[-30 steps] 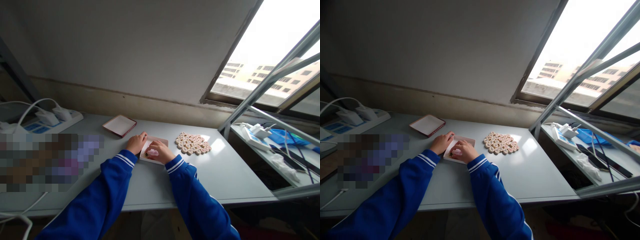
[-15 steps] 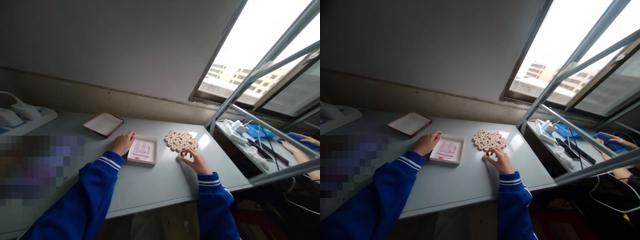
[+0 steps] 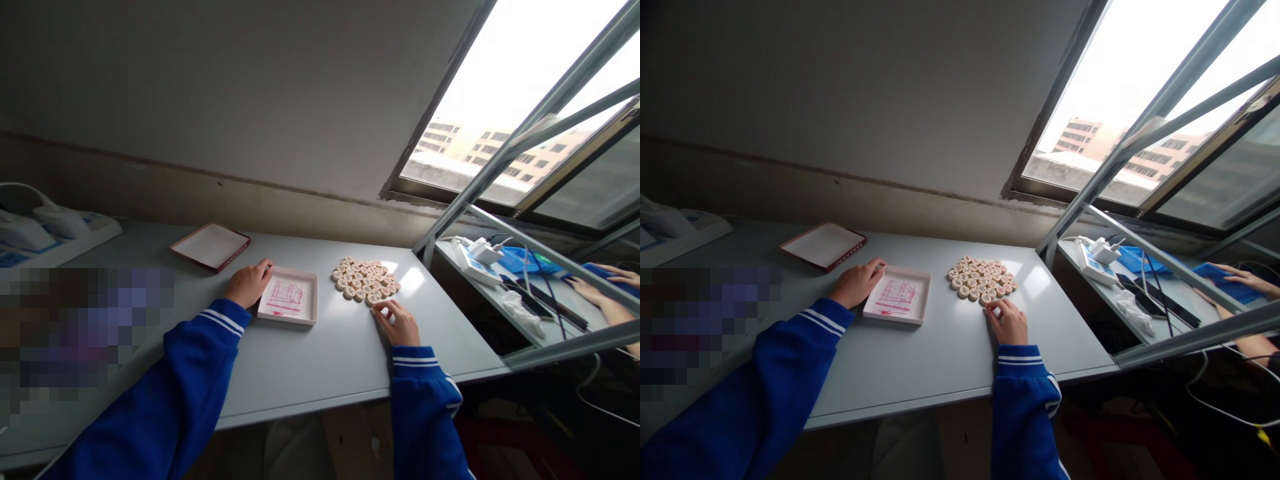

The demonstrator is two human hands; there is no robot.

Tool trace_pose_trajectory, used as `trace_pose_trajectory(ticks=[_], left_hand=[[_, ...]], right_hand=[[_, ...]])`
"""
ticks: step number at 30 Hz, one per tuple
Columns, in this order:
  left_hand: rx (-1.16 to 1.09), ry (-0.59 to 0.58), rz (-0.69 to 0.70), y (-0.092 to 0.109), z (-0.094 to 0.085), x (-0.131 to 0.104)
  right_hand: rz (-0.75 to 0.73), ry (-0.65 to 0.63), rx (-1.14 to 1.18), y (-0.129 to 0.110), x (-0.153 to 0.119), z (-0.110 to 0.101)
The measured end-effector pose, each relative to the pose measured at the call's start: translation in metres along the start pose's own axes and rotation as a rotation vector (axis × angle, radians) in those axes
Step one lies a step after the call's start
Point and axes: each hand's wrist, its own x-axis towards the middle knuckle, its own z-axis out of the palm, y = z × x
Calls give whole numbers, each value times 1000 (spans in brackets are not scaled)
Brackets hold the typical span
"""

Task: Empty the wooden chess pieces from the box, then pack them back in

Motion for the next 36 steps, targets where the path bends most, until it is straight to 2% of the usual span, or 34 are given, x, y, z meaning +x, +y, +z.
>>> trace_pose_trajectory(ticks=[4,8,10,11,12,13,15,16,17,19,22,26,36], left_hand=[[-23,-5,11,-1,-1,0],[-49,-8,4,-3,0,1],[-61,21,-18,-5,0,1],[-65,42,-33,-5,1,2],[-68,64,-45,-5,1,2],[-71,81,-50,-5,1,3],[-74,98,-43,-5,1,4],[-74,100,-36,-5,1,5],[-75,98,-26,-5,1,5],[-78,93,-10,-4,2,6],[-92,102,2,-4,3,5],[-109,116,10,-4,5,5],[-117,135,19,-4,6,4]], right_hand=[[-14,-91,105,-5,-8,2],[-19,-89,83,-12,-10,6],[-50,-95,89,-16,-10,5],[-72,-59,88,-18,-10,3],[-78,43,76,-20,-11,0],[-54,220,48,-22,-12,-3],[79,701,-44,-25,-16,-11],[152,894,-90,-25,-19,-15],[207,1030,-123,-25,-22,-19],[227,1129,-154,-25,-26,-24],[130,1094,-175,-25,-25,-27],[22,945,-181,-26,-18,-25],[120,637,-58,-16,-22,-13]])
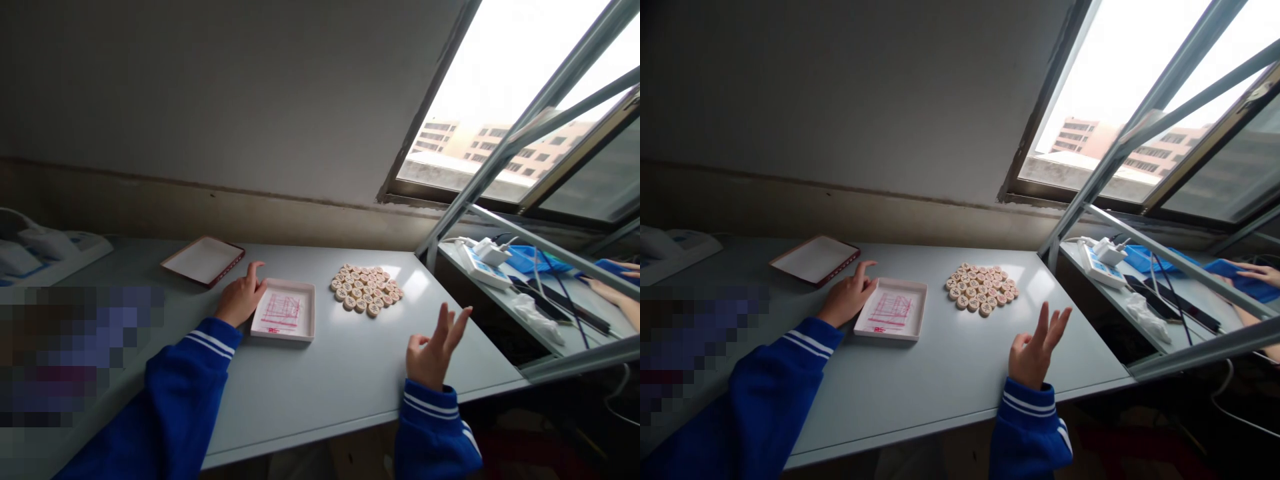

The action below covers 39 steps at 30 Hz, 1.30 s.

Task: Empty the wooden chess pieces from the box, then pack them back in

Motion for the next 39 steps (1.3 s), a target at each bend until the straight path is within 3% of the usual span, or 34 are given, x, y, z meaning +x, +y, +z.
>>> trace_pose_trajectory(ticks=[5,9,29,33,37,39], left_hand=[[6,-11,-14,2,-2,-1],[15,-17,-15,2,-2,-1],[27,-33,-14,1,0,-1],[-38,-4,-13,0,1,-1],[-131,216,146,2,-4,-2],[-132,215,286,6,-9,-5]], right_hand=[[53,-294,101,5,-3,6],[39,-376,197,5,-3,9],[-11,-386,279,11,-4,14],[2,-281,211,6,-2,9],[95,-232,174,3,0,3],[143,-264,169,4,0,2]])
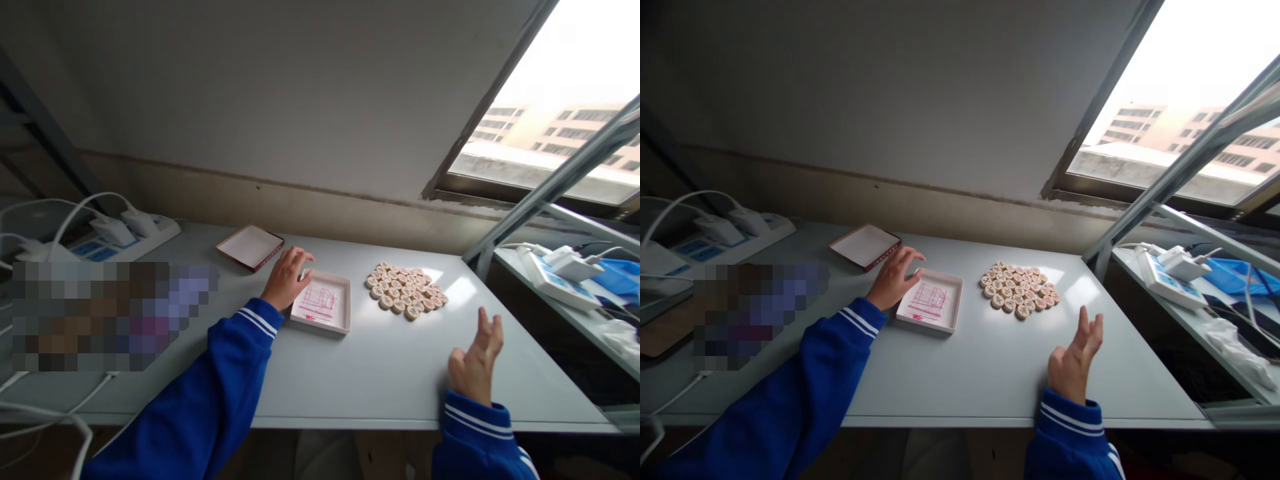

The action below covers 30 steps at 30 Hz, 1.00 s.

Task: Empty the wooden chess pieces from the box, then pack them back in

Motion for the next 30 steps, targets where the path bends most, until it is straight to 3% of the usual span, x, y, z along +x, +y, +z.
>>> trace_pose_trajectory(ticks=[3,5,10,13,17,21,24,30], left_hand=[[23,-231,166,9,-4,-3],[48,-370,182,14,-3,-5],[18,-451,53,14,4,-8],[22,-414,49,14,5,-8],[-12,-243,57,13,-1,-4],[-212,-4,-131,1,-13,3],[-232,167,-257,-16,-21,5],[9,68,-181,-33,-25,2]], right_hand=[[27,-57,2,6,0,4],[9,-125,-6,12,-1,9],[-45,-238,-61,25,-2,21],[-75,-230,-67,29,-2,23],[-81,-233,-77,30,-2,23],[-79,-237,-65,29,-2,23],[-91,-244,-56,28,-2,23],[-108,-270,-52,26,-2,22]])
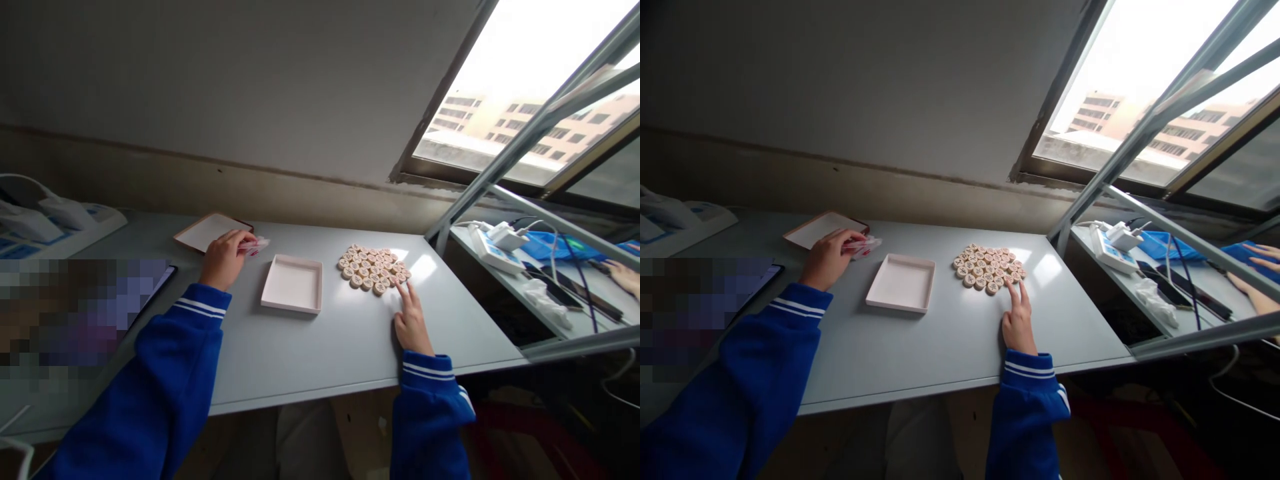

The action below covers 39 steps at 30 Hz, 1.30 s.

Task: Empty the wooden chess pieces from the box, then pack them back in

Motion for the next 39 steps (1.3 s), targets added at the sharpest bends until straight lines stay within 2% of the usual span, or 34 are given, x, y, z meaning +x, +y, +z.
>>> trace_pose_trajectory(ticks=[4,8,11,15,19,22,25,30,32,34,36,39], left_hand=[[38,-34,104,3,3,-2],[26,-26,106,5,4,-3],[-79,16,58,4,5,0],[-330,61,-109,1,7,4],[-699,-57,-199,5,12,6],[-863,-184,-232,11,16,3],[-913,-274,-204,17,20,0],[-861,-339,-148,29,22,-5],[-850,-346,-131,33,23,-6],[-850,-340,-116,35,24,-8],[-842,-324,-106,35,28,-8],[-841,-284,-104,34,32,-9]], right_hand=[[-3,-14,4,1,0,1],[-18,-17,13,4,-1,2],[-18,-20,22,3,-1,2],[-8,-46,26,0,0,1],[4,-30,9,-3,0,1],[40,28,-39,-6,-2,0],[33,122,-80,-15,1,-3],[-166,299,-58,-45,20,-16],[-233,319,16,-59,33,-19],[-255,279,193,-75,46,-21],[-213,130,488,-91,59,-22],[-73,-181,1038,-114,75,-21]])
